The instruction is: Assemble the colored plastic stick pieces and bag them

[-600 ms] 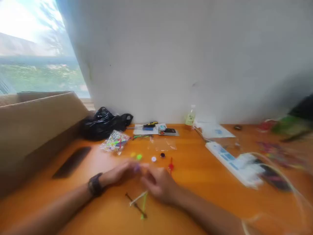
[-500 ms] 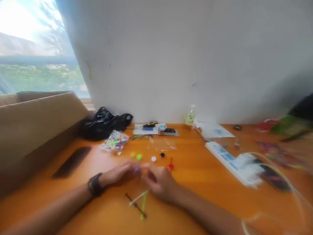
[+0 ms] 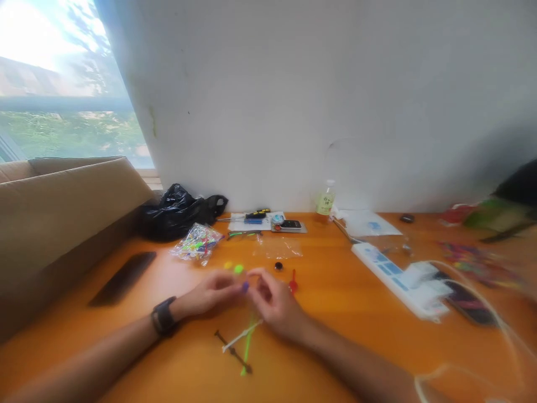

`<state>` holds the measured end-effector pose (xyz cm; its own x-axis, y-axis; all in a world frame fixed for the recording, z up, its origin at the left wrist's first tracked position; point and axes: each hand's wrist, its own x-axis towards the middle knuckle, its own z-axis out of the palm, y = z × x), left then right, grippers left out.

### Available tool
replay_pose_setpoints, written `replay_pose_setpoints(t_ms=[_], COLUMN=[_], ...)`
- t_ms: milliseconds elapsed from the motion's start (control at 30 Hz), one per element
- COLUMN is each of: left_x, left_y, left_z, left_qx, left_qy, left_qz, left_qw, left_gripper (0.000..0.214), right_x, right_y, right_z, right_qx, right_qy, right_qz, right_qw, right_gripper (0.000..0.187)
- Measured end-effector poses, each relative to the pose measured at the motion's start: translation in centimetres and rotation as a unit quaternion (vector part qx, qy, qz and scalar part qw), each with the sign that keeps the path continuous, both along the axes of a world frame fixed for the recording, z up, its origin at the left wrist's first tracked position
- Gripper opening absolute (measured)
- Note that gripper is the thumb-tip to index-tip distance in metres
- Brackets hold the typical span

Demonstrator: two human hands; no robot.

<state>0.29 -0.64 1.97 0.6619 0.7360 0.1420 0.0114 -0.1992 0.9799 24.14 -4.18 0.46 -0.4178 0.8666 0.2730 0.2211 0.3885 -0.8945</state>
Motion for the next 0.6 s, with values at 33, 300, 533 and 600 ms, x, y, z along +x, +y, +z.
replay_pose_setpoints(t_ms=[33,300,533,600], left_x=[0.0,0.1,0.1,0.1], left_y=[0.0,-0.3,0.0,0.1], left_z=[0.1,0.3,-0.5,-0.6], left_qx=[0.019,0.098,0.08,0.08], left_qy=[0.01,0.054,0.095,0.105], left_qz=[-0.003,0.023,0.048,0.05], left_qw=[1.0,0.993,0.991,0.99], left_gripper=[0.049,0.046,0.048,0.045], right_x=[-0.1,-0.4,3.0,4.5], right_y=[0.0,0.0,1.8,2.3], right_z=[0.1,1.3,5.1,6.5], right_qx=[-0.03,0.003,0.162,0.215], right_qy=[0.024,0.0,-0.048,-0.069], right_qz=[0.007,0.033,-0.098,-0.161], right_qw=[0.999,0.999,0.981,0.961], right_gripper=[0.035,0.023,0.015,0.014])
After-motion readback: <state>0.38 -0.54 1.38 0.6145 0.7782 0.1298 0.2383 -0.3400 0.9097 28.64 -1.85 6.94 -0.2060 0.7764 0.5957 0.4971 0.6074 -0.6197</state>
